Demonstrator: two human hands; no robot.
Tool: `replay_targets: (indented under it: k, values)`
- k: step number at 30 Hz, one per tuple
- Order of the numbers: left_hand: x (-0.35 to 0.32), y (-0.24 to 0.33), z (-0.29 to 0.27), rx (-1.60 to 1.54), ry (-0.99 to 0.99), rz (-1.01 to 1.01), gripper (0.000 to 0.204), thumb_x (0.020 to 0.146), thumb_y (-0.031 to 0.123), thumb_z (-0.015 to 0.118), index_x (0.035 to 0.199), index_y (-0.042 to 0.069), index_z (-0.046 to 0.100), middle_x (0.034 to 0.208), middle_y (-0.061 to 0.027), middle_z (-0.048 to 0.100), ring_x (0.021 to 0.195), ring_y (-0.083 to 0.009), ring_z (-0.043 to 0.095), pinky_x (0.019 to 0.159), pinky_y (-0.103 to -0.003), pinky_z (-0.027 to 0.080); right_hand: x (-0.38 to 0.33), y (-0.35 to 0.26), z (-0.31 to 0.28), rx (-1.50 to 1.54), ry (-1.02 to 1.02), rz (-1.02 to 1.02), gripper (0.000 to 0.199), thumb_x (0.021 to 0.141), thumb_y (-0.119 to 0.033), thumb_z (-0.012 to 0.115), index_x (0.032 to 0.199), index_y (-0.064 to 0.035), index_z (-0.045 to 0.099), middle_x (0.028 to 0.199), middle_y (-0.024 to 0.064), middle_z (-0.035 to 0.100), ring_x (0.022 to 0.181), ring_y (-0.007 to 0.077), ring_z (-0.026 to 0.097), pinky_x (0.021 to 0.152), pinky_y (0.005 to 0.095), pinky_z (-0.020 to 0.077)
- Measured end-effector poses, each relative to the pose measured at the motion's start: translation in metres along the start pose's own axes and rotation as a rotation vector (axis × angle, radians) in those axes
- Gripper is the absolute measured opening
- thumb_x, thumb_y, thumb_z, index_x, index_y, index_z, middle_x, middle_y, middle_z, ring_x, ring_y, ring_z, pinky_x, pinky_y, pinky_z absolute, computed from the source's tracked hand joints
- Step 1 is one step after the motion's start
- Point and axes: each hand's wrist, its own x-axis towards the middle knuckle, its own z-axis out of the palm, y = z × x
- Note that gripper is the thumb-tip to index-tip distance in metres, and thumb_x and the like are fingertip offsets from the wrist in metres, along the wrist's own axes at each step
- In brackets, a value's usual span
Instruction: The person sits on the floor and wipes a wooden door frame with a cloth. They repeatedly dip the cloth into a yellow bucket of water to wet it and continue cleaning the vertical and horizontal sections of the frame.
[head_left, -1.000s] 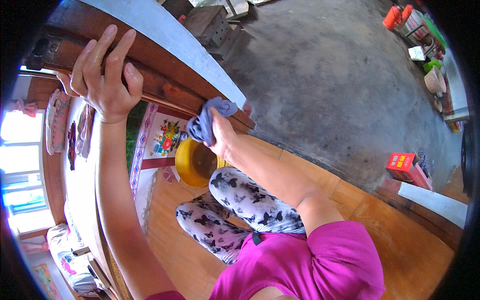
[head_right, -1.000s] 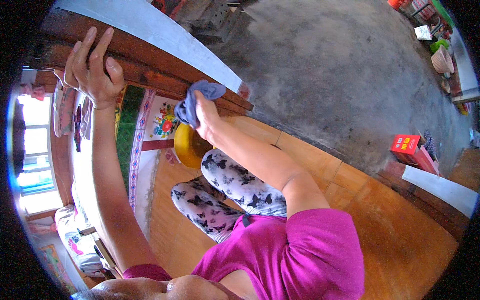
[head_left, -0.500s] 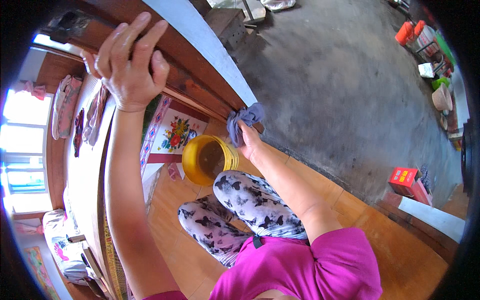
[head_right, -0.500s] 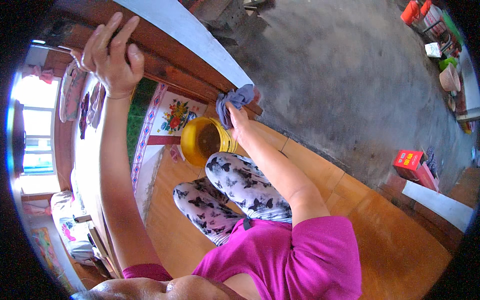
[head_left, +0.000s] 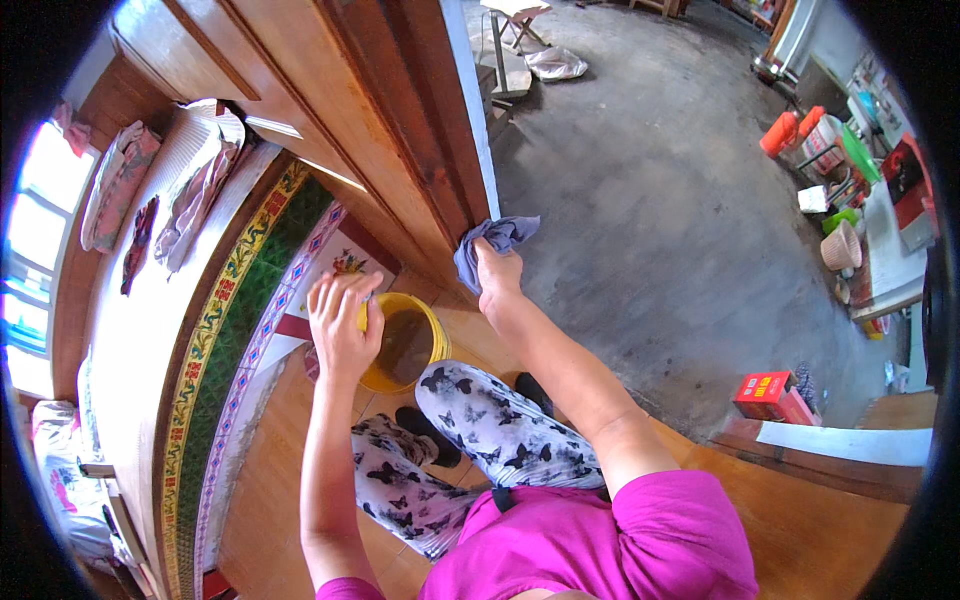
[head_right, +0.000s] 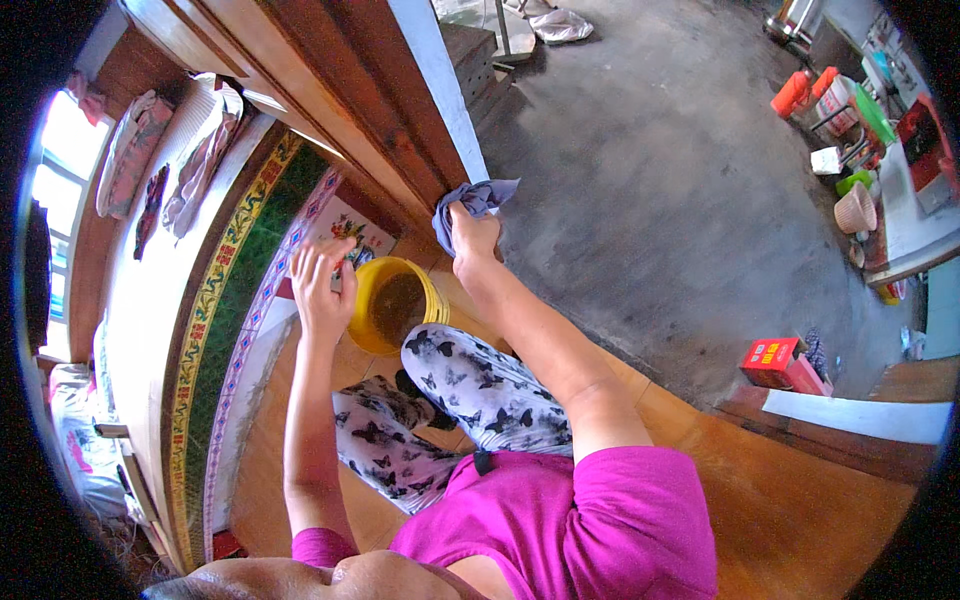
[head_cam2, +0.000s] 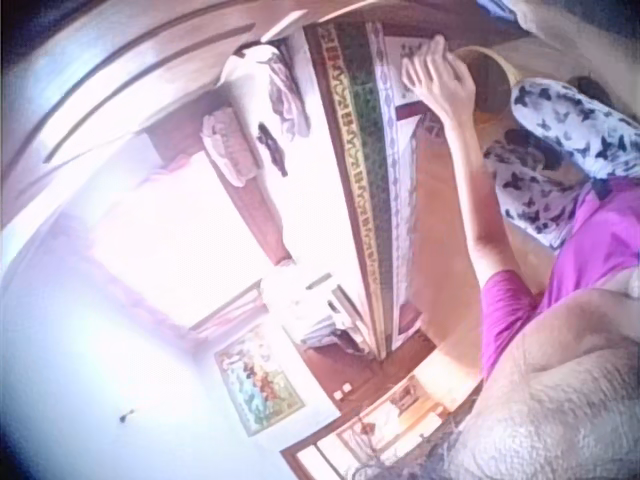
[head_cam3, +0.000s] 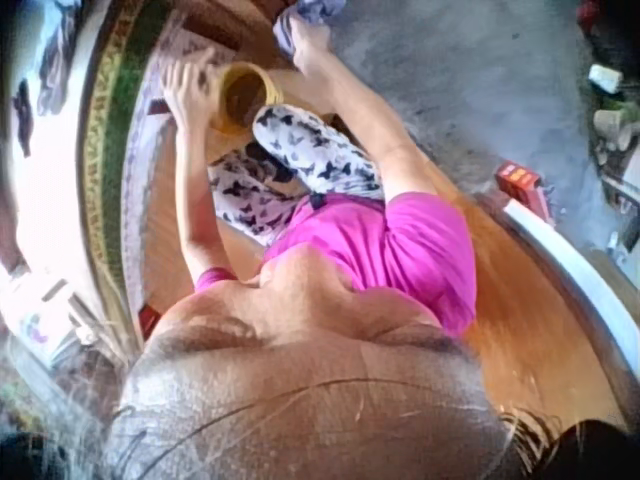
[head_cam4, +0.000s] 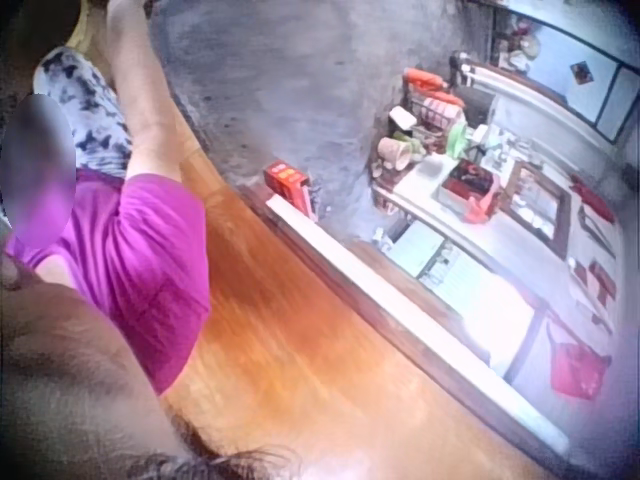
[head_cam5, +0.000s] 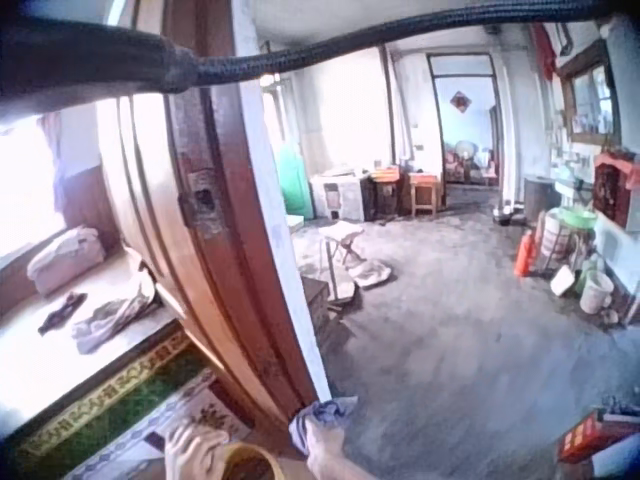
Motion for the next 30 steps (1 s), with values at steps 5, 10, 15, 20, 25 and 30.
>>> replay_targets:
  k: [5,10,15,20,25,30]
  values:
    - [-0.05,-0.01,0.023,-0.053,0.012,-0.234,0.021,0.088,0.006,0.063,0.108,0.01,0.069,0.104,-0.0093,0.069,0.102,-0.0284,0.064,0.102,-0.044,0.042,-0.038,-0.049,0.02,-0.168,-0.117,-0.734,0.02,0.083,-0.01,0.076,0.099,-0.004,0.065,0.095,0.0039,0.068,0.083,0.017,0.065,0.077,0.0323,0.0512]
    - [-0.075,-0.028,0.032,-0.094,0.042,-0.4,0.011,0.091,0.007,0.064,0.101,0.008,0.069,0.096,-0.0107,0.068,0.097,-0.0325,0.065,0.094,-0.042,0.046,-0.051,-0.113,0.05,-0.555,-0.055,-1.551,0.045,0.069,-0.008,0.083,0.104,-0.0006,0.056,0.105,0.0194,0.056,0.097,0.0436,0.057,0.086,0.0465,0.0477]
    - [-0.077,-0.032,0.012,-0.147,-0.013,-0.533,0.015,0.092,0.01,0.064,0.106,0.009,0.069,0.095,-0.0087,0.068,0.092,-0.028,0.066,0.092,-0.041,0.047,-0.015,-0.083,0.02,-0.76,-0.015,-1.616,0.053,0.068,-0.009,0.086,0.11,-0.0025,0.055,0.104,0.0196,0.06,0.094,0.0447,0.06,0.08,0.0469,0.0505]
    - [-0.071,-0.035,0.011,-0.15,-0.012,-0.542,0.015,0.093,0.011,0.064,0.107,0.01,0.069,0.093,-0.0089,0.067,0.091,-0.0271,0.067,0.092,-0.04,0.048,0.033,-0.019,-0.039,-0.913,0.095,-1.397,0.06,0.068,-0.018,0.087,0.117,-0.0016,0.055,0.101,0.02,0.064,0.093,0.0447,0.064,0.081,0.0471,0.053]
    - [-0.077,-0.041,0.009,-0.167,-0.061,-0.554,0.015,0.093,0.011,0.065,0.107,0.009,0.069,0.09,-0.0092,0.067,0.089,-0.0264,0.067,0.09,-0.04,0.048,-0.004,-0.045,-0.026,-0.823,0.015,-1.284,0.042,0.073,-0.02,0.081,0.107,-0.0012,0.064,0.11,0.0217,0.062,0.106,0.0454,0.06,0.092,0.051,0.05]
    - [-0.077,-0.04,0.009,-0.201,-0.029,-0.592,0.016,0.094,0.012,0.065,0.108,0.008,0.069,0.089,-0.0085,0.067,0.087,-0.0255,0.066,0.088,-0.04,0.049,-0.031,-0.129,0.04,-0.673,-0.101,-1.687,0.036,0.074,-0.018,0.08,0.103,-0.0037,0.063,0.111,0.0206,0.059,0.104,0.045,0.055,0.089,0.0545,0.046]
